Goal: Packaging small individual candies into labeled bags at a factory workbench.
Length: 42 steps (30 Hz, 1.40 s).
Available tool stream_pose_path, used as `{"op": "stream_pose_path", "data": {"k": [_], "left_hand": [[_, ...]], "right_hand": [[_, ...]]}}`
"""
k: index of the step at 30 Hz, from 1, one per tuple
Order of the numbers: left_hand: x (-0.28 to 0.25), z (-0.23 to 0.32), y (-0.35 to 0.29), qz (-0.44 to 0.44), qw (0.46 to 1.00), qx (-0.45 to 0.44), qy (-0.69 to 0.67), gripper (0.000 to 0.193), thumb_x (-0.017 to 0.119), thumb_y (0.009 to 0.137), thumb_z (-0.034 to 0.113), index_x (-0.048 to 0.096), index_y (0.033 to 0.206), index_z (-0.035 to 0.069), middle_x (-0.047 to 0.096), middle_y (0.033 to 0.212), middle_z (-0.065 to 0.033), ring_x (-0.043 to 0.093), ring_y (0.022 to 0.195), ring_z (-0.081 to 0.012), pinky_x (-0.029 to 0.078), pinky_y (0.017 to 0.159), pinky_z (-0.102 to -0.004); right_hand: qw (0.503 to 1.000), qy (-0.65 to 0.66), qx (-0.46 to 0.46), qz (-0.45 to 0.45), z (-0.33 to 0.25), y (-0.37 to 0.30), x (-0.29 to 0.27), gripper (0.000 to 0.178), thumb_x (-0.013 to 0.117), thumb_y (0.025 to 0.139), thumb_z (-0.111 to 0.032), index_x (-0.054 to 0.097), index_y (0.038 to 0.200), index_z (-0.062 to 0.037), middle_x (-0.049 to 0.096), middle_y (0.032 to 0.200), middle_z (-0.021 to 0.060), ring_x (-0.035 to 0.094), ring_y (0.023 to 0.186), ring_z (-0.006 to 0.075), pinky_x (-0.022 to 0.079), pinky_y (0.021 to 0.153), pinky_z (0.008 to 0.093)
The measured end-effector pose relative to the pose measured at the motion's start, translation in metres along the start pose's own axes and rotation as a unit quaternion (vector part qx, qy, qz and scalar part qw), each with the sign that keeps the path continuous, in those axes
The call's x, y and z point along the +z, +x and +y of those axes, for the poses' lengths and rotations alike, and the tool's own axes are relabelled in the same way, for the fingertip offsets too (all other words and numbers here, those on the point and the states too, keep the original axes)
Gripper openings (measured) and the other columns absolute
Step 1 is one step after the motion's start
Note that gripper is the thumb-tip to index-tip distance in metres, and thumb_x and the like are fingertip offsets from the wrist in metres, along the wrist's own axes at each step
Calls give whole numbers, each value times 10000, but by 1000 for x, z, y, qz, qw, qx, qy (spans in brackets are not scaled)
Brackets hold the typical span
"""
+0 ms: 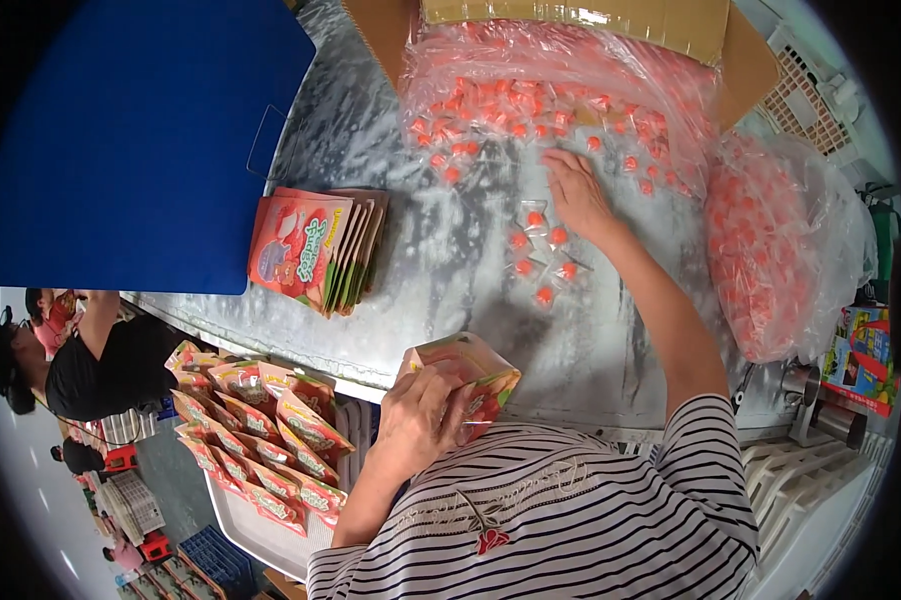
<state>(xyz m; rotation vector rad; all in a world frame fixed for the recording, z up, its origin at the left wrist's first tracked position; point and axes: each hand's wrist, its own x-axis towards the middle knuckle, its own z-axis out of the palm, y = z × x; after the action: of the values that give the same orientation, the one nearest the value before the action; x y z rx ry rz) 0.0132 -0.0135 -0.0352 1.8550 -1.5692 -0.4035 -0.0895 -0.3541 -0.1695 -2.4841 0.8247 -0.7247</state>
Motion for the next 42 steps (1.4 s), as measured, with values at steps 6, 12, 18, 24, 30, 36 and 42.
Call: {"op": "stream_pose_path", "data": {"k": [6, 12, 18, 24, 30, 36, 42], "left_hand": [[3, 0, 2, -2, 1000, 15, 4, 166, 703, 776, 51, 576, 876, 19, 630, 847, -130, 618, 702, -333, 505, 638, -397], [3, 2, -1, -12, 1000, 22, 2, 174, 689, 788, 20, 611, 944, 24, 624, 812, -120, 632, 689, -311, 509, 612, -379], [6, 5, -2, -18, 1000, 13, 11, 166, 704, 767, 52, 580, 875, 26, 616, 815, -126, 609, 684, -333, 494, 621, -397], [8, 7, -1, -11, 999, 32, 11, 145, 689, 780, 46, 578, 871, 27, 621, 816, -125, 613, 691, -333, 498, 628, -402], [6, 2, -7, -15, 1000, 0, 10, 146, 685, 788, 49, 576, 883, 25, 628, 848, -123, 619, 720, -326, 503, 660, -394], [7, 4, 3, -23, 999, 44, 19, 179, 689, 781, 28, 601, 937, 29, 643, 875, -120, 638, 738, -328, 518, 641, -385], [-5, 11, 2, -10, 1000, 23, 14, 186, 683, 788, 21, 612, 960, 33, 644, 866, -117, 639, 729, -324, 515, 635, -379]], "right_hand": [[986, 152, 7, -72, -29, -51, -18, 297, 456, 902, -26, 561, 1180, -23, 565, 1195, 154, 550, 1066, 335, 447, 924, 388], [976, 185, 112, 15, -16, -70, -36, 268, 490, 909, -35, 586, 1159, -50, 622, 1085, 129, 580, 1011, 307, 469, 869, 355], [988, 149, 6, -46, -41, -49, -30, 215, 566, 890, -80, 638, 1085, -26, 620, 1061, 114, 582, 1017, 278, 482, 855, 335], [993, -50, -37, -103, -15, -14, -13, 198, 594, 861, -102, 666, 1037, -49, 592, 1112, 117, 530, 1076, 300, 416, 966, 391], [997, 67, 11, -37, -26, -38, -31, 524, 675, 817, -271, 537, 1282, -71, 483, 1340, 155, 427, 1259, 322, 353, 1058, 410], [980, -23, -130, -147, -67, -75, -20, 886, 733, 720, -486, 360, 1435, -118, 306, 1490, 167, 236, 1382, 385, 213, 1142, 488], [978, -29, -194, -72, -73, -81, 4, 512, 725, 767, -351, 574, 1197, -117, 479, 1261, 121, 426, 1189, 335, 381, 1001, 449]]}}
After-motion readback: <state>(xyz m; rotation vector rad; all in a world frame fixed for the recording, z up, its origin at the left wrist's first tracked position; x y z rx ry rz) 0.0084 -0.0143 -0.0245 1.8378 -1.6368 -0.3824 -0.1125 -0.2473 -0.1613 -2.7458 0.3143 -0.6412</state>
